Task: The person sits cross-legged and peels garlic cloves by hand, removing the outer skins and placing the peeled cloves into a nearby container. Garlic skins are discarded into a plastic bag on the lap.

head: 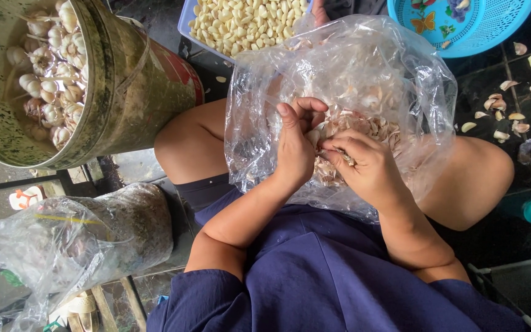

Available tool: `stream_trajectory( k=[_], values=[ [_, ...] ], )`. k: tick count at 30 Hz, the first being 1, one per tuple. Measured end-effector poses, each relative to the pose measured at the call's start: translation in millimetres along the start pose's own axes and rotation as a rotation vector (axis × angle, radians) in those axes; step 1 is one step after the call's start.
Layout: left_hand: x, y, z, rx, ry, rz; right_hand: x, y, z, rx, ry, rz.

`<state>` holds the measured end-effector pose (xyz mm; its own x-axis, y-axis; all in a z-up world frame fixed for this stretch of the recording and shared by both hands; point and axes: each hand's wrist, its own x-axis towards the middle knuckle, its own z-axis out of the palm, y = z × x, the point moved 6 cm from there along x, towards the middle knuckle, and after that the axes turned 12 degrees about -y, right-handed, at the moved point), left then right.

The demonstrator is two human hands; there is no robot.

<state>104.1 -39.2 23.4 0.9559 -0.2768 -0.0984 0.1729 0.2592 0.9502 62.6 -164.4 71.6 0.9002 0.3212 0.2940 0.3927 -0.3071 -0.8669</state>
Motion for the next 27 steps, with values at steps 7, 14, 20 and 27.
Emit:
stream_trajectory(
  k=[7, 14, 20, 27],
  values=[
    [5, 11, 2, 0.132, -0.041, 0.109, -2, -10, 11, -0.311, 0.035, -0.109],
    [5, 8, -2, 0.165, -0.044, 0.157, -3, -3, 15, -0.394, 0.042, -0.129],
    [6, 4, -6, 0.191, -0.062, 0.15, -1, 17, 16, -0.238, -0.022, -0.074],
    [3, -16, -11, 0.195, -0.074, 0.058, 12, 23, 6, 0.216, -0.086, 0.019]
  ],
)
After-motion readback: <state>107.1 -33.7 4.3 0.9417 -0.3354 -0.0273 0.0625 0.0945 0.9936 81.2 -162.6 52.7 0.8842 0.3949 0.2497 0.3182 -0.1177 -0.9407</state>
